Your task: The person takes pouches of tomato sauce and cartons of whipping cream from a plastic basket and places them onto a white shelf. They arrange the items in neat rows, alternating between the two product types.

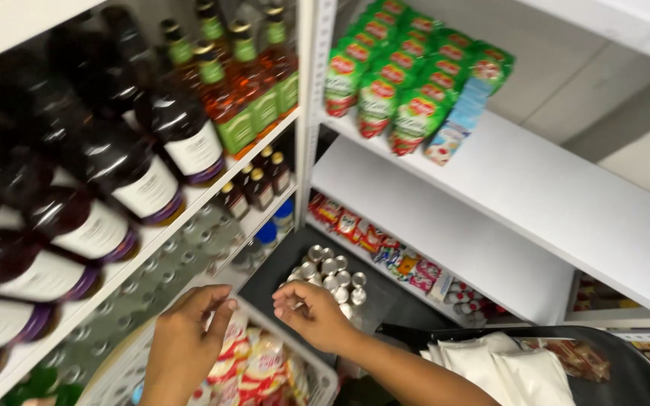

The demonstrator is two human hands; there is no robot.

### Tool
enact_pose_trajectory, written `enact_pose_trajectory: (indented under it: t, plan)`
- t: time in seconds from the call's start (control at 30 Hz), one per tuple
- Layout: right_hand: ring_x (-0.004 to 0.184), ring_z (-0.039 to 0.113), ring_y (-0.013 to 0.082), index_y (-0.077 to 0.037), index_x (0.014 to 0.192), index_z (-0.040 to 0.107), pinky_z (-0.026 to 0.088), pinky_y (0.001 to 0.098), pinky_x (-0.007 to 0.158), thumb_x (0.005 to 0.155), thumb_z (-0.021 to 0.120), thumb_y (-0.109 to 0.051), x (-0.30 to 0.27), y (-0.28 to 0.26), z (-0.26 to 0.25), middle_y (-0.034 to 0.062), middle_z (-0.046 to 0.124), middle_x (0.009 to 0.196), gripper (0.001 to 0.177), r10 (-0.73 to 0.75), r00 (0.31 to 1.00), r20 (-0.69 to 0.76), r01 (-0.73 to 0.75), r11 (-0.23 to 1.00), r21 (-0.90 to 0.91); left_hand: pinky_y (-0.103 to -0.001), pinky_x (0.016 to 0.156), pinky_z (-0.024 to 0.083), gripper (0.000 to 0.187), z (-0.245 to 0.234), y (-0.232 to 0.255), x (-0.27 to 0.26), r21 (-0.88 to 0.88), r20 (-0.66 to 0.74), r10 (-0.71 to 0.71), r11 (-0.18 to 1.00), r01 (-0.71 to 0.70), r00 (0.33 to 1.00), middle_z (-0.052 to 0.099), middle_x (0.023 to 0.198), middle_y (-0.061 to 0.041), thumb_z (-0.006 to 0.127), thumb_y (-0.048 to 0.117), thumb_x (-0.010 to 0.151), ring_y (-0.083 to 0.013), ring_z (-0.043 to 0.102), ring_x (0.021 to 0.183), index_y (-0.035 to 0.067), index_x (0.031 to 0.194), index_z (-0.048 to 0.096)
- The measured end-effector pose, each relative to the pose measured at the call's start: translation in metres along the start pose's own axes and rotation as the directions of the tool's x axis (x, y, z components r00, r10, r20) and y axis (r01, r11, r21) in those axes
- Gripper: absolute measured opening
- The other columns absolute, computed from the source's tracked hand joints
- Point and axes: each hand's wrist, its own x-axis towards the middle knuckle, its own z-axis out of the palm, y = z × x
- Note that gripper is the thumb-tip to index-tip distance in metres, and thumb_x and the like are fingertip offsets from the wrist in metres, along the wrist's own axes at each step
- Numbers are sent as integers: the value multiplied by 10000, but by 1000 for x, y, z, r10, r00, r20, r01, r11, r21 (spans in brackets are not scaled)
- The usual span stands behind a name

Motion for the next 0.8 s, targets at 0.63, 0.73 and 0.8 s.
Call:
enact_pose_trajectory:
  t: [0.63, 0.73, 0.8]
  plan:
    - [951, 678, 130, -41, 1150, 653, 561, 288, 844, 941, 745, -185, -44, 76, 127, 48, 716, 1055, 269, 219, 911, 350, -121, 952, -281, -458, 946, 572, 685, 86, -262, -119, 423, 33, -603, 731, 536, 797, 643, 1195, -323, 724, 450, 897, -441, 650, 1140, -86, 1276, 528]
    - [935, 667, 133, -42, 1149, 655, 560, 291, 841, 930, 755, -177, -45, 93, 124, 48, 710, 1039, 276, 199, 929, 313, -111, 954, -277, -464, 975, 546, 808, 83, -222, -106, 366, -14, -738, 624, 690, 675, 527, 1319, -333, 773, 506, 863, -468, 582, 1200, -105, 1306, 485]
    - [917, 663, 138, -45, 1151, 652, 561, 291, 840, 925, 759, -172, -44, 97, 124, 51, 702, 1026, 280, 170, 945, 278, -95, 960, -263, -488, 995, 517, 851, 76, -195, -97, 289, -28, -839, 514, 808, 543, 443, 1406, -323, 798, 502, 842, -493, 548, 1212, -78, 1360, 452]
